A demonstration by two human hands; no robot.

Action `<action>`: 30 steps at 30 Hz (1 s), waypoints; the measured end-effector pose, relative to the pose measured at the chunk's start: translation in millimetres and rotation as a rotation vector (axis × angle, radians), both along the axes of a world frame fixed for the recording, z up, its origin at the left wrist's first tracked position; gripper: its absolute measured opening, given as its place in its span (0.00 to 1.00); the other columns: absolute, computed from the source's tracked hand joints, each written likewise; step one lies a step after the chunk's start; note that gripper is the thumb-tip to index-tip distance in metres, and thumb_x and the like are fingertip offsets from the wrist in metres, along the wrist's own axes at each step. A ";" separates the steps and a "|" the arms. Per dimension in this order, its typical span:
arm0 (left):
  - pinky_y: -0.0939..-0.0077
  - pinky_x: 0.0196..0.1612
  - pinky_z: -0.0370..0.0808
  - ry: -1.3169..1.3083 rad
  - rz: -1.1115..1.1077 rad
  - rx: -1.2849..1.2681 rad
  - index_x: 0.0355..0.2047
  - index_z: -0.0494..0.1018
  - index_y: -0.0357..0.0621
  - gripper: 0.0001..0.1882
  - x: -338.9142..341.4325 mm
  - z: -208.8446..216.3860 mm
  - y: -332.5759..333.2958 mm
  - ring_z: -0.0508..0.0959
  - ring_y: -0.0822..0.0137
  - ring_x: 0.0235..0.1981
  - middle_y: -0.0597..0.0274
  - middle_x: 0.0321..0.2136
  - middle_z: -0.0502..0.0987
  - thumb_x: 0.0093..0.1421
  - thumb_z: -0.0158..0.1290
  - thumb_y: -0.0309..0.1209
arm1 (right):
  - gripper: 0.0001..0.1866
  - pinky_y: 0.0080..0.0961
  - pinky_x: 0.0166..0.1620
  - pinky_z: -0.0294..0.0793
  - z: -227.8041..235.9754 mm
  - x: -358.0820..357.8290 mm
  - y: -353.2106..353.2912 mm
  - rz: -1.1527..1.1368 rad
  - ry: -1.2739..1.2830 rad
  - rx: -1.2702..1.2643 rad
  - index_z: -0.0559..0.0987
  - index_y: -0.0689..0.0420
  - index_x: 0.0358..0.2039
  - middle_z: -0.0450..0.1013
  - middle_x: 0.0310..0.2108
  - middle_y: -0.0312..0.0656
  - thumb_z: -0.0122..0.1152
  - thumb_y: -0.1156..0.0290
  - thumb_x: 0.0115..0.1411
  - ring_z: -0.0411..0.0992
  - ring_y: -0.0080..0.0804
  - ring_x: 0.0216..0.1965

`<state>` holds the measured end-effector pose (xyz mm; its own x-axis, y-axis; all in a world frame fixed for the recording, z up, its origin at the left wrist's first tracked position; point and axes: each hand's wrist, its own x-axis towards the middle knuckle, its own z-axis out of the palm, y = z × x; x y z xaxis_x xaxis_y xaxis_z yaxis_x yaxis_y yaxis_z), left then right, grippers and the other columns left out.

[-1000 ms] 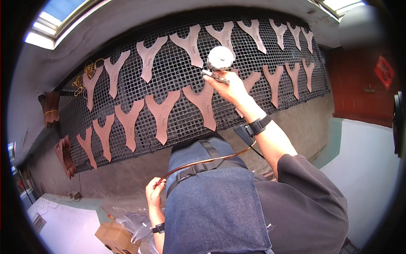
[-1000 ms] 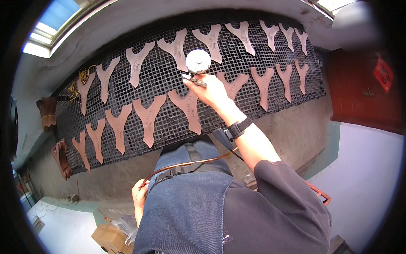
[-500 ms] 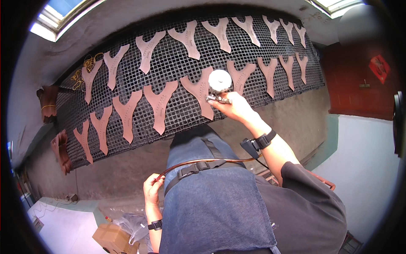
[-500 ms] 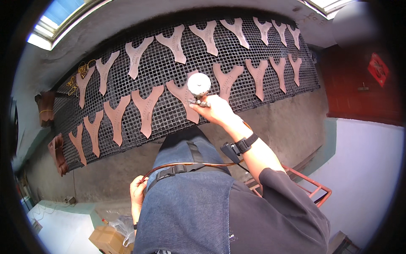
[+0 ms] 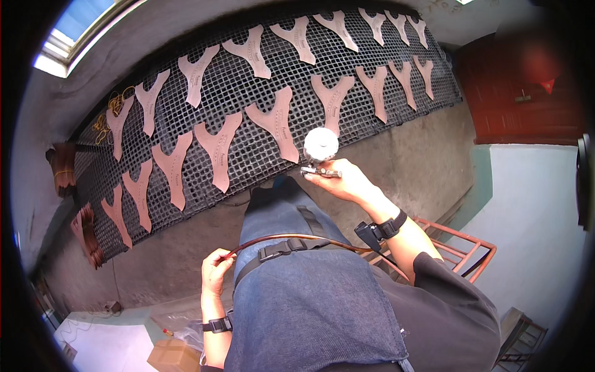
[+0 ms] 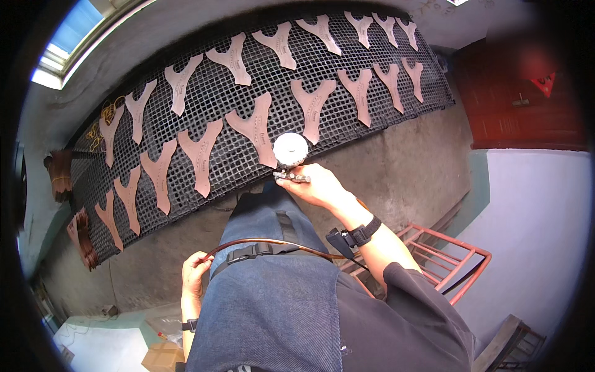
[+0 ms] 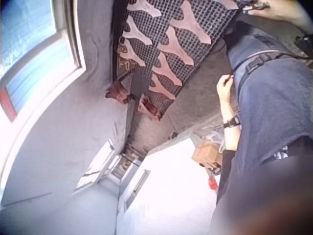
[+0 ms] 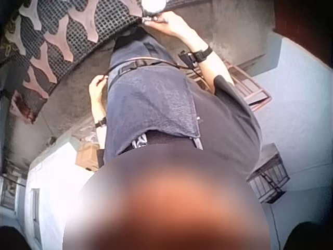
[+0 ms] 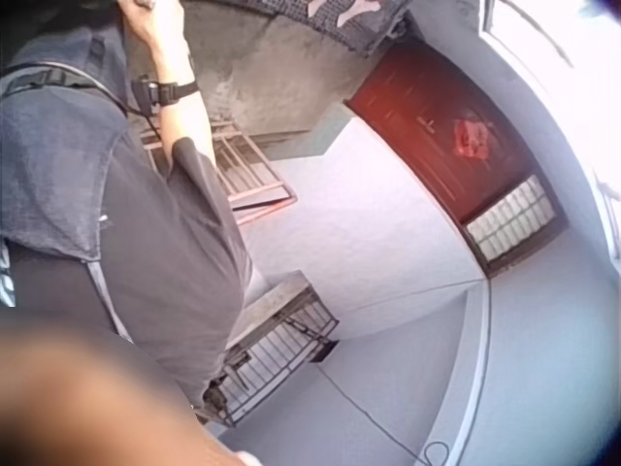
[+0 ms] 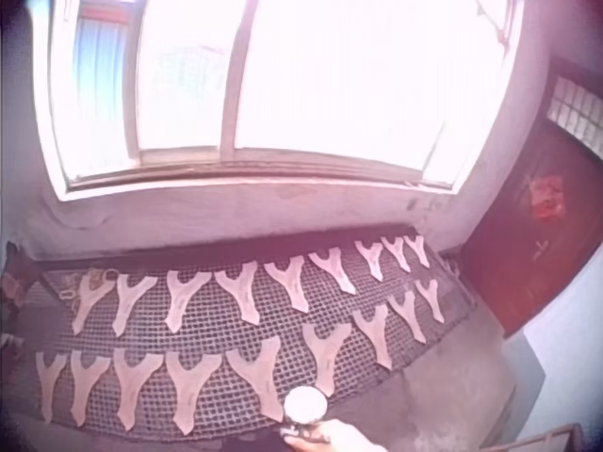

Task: Spray glue or treatment onto leather shoe components and arrange them on a drying rack.

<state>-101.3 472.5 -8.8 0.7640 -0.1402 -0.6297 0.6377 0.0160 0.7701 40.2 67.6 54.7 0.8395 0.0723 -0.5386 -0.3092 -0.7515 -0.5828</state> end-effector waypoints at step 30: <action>0.77 0.46 0.73 0.056 0.146 0.077 0.38 0.81 0.37 0.07 28.5 17.8 -20.8 0.77 0.74 0.37 0.66 0.35 0.81 0.59 0.58 0.24 | 0.21 0.31 0.40 0.79 -51.0 199.7 -36.6 -0.111 -0.458 0.186 0.86 0.56 0.38 0.80 0.26 0.46 0.68 0.49 0.63 0.81 0.37 0.31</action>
<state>-72.8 451.7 9.1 0.7361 0.0204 -0.6766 0.6749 0.0543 0.7359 239.9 31.0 3.7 0.9946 0.0291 -0.0997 -0.0625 -0.5991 -0.7983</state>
